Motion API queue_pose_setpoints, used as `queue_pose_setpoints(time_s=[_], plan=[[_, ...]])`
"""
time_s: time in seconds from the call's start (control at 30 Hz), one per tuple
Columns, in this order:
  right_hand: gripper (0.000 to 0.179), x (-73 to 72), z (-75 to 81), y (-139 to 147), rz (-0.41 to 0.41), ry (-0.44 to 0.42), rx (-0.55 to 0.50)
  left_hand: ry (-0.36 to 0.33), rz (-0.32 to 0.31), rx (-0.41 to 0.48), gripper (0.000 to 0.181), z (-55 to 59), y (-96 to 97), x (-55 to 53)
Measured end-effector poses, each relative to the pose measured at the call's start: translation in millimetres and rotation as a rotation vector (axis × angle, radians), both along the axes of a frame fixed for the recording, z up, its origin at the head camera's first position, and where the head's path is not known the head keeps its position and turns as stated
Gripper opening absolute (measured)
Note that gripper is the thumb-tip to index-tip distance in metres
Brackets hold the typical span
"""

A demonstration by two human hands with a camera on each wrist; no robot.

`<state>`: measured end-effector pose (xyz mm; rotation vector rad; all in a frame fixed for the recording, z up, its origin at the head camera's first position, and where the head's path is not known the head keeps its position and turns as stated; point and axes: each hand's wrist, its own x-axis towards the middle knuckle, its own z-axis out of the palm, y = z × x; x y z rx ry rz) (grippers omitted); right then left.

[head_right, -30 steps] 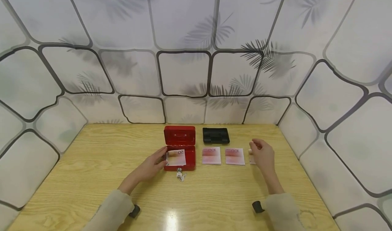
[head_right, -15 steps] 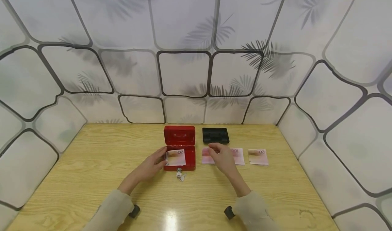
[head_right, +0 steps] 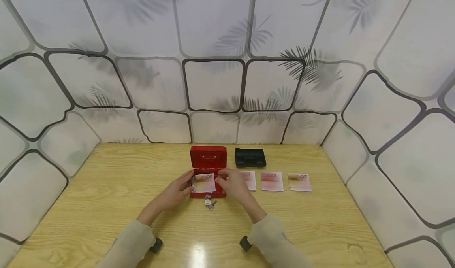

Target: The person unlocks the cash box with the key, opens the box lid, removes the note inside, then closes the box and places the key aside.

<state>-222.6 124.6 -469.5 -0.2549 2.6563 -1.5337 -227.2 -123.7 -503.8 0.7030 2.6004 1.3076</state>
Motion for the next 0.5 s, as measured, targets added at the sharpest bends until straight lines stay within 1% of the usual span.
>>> queue_pose_setpoints(time_s=[0.07, 0.13, 0.23, 0.37, 0.5], plan=[[0.033, -1.2, 0.3, -5, 0.011, -0.042, 0.023, 0.001, 0.002, -0.001, 0.060, 0.6, 0.3, 0.1], [0.036, -2.7, 0.5, -8, 0.032, -0.065, 0.034, 0.005, 0.004, -0.004, 0.060, 0.9, 0.5, 0.2], [0.039, -5.2, 0.3, -13, 0.068, -0.108, 0.014, 0.007, 0.007, -0.010, 0.060, 0.5, 0.4, 0.0], [0.027, -8.2, -0.7, -17, 0.101, -0.152, -0.019, 0.009, 0.009, -0.020, 0.060, -1.2, 0.1, -0.7], [0.014, -9.8, -2.6, -20, 0.119, -0.175, -0.036, 0.005, 0.014, -0.027, 0.060, -1.7, 0.0, -1.4]])
